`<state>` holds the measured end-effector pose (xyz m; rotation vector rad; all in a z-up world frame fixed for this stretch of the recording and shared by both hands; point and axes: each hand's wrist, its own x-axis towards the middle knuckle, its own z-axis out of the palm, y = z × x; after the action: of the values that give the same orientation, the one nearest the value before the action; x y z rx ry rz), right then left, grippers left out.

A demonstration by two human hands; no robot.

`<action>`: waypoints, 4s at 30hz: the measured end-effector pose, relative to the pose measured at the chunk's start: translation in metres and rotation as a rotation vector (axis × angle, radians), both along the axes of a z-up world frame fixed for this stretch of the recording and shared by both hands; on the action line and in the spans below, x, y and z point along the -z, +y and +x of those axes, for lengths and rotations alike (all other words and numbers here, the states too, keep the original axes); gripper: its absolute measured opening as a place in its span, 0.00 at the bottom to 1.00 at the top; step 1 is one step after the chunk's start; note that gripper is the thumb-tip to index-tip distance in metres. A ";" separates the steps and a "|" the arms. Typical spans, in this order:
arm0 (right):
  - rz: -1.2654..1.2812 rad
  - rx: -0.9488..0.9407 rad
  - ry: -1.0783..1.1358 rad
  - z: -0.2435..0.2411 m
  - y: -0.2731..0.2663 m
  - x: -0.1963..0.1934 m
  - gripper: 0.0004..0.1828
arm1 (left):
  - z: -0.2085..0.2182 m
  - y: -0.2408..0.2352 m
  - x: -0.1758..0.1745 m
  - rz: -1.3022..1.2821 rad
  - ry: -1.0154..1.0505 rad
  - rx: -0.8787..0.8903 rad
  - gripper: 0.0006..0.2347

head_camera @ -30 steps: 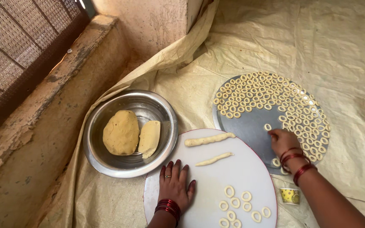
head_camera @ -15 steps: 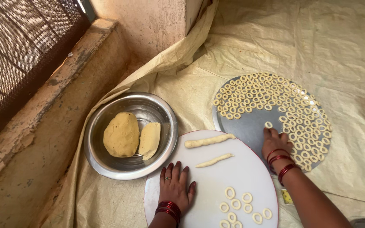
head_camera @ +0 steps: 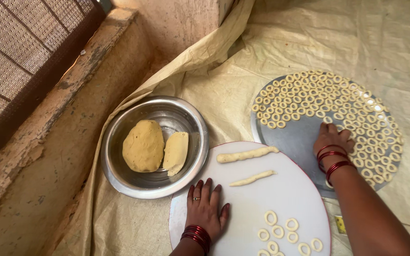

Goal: The person sits on the floor and cuts small ring-shaped pieces from a rolled dough strip using a knife. The cut pieces are placed on a large metal tray. The person also scrapes dough residue from the cutting board into a small container.

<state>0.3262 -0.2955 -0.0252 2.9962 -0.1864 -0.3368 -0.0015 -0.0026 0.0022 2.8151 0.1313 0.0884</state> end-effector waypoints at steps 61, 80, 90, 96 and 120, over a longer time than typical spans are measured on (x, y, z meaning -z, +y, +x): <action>0.421 -0.148 -0.284 -0.071 -0.060 0.000 0.16 | 0.000 0.000 -0.015 -0.005 0.068 -0.013 0.24; -0.134 -0.235 -0.076 -0.076 -0.027 0.001 0.31 | 0.000 -0.001 -0.019 -0.002 0.079 -0.021 0.24; -0.093 -0.238 -0.088 -0.051 -0.025 0.003 0.35 | 0.002 -0.001 -0.017 -0.001 0.090 -0.018 0.24; -0.059 -0.196 -0.188 -0.061 -0.034 0.013 0.28 | 0.001 -0.001 -0.014 -0.001 0.060 -0.016 0.24; -0.077 -0.180 -0.173 -0.025 -0.028 0.022 0.29 | 0.000 -0.001 -0.010 0.001 -0.017 -0.011 0.23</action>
<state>0.3009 -0.3233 -0.0472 2.9354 0.0534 -0.0509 -0.0010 -0.0038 0.0124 2.8144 0.1425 0.1155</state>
